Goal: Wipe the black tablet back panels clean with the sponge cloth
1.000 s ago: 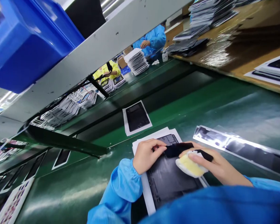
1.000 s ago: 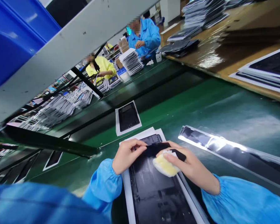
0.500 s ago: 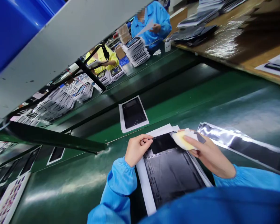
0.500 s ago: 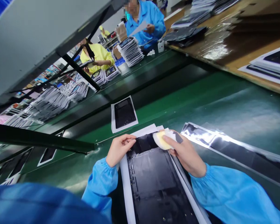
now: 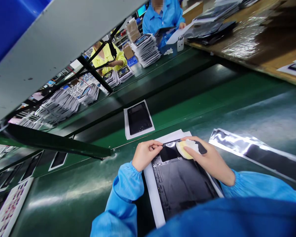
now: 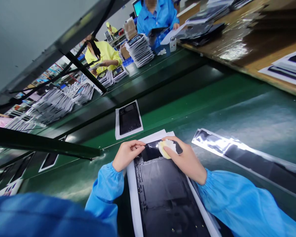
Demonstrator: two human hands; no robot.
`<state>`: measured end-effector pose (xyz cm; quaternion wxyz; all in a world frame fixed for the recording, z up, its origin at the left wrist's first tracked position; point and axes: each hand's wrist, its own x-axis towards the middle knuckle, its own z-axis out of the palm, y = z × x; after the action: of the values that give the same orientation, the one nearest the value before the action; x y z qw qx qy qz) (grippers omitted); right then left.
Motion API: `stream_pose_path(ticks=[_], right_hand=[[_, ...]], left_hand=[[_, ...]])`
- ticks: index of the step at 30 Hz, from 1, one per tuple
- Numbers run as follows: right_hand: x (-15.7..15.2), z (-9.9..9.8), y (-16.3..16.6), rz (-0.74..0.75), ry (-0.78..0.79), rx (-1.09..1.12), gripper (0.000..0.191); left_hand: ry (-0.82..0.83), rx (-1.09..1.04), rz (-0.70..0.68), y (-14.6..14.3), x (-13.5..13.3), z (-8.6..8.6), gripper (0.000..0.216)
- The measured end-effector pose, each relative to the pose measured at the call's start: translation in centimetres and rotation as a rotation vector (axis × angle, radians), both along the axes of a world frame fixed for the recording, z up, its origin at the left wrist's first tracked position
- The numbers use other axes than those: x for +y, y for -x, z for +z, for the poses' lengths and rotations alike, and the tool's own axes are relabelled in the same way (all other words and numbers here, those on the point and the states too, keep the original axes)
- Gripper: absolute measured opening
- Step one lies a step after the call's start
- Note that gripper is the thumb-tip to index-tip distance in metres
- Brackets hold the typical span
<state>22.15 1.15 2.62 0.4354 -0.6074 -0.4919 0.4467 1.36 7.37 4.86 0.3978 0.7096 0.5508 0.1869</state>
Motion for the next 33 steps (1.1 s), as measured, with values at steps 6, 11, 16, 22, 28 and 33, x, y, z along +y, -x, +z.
stream_pose_path(ticks=[6,11,16,22,28,33], right_hand=[[0.09,0.01,0.27,0.025,0.003,-0.036,0.031],[0.02,-0.09,0.39,0.027,-0.014,-0.066,0.029],[0.07,-0.34,0.36,0.02,-0.015,-0.085,0.028],[-0.06,-0.33,0.62,0.013,-0.047,-0.165,0.027],[-0.2,-0.5,0.62,0.02,-0.038,-0.176,0.029],[-0.25,-0.47,0.59,0.013,-0.042,-0.161,0.028]], left_hand=[[0.016,0.009,-0.002,0.06,0.01,-0.1,0.02],[0.003,0.019,-0.007,0.01,0.08,-0.21,0.021],[-0.007,0.03,-0.02,0.05,0.2,-0.32,0.021],[-0.016,0.036,-0.025,0.06,0.19,-0.3,0.02],[-0.008,0.04,-0.017,-0.04,0.15,-0.22,0.02],[0.006,0.02,-0.013,-0.05,0.1,-0.15,0.02]])
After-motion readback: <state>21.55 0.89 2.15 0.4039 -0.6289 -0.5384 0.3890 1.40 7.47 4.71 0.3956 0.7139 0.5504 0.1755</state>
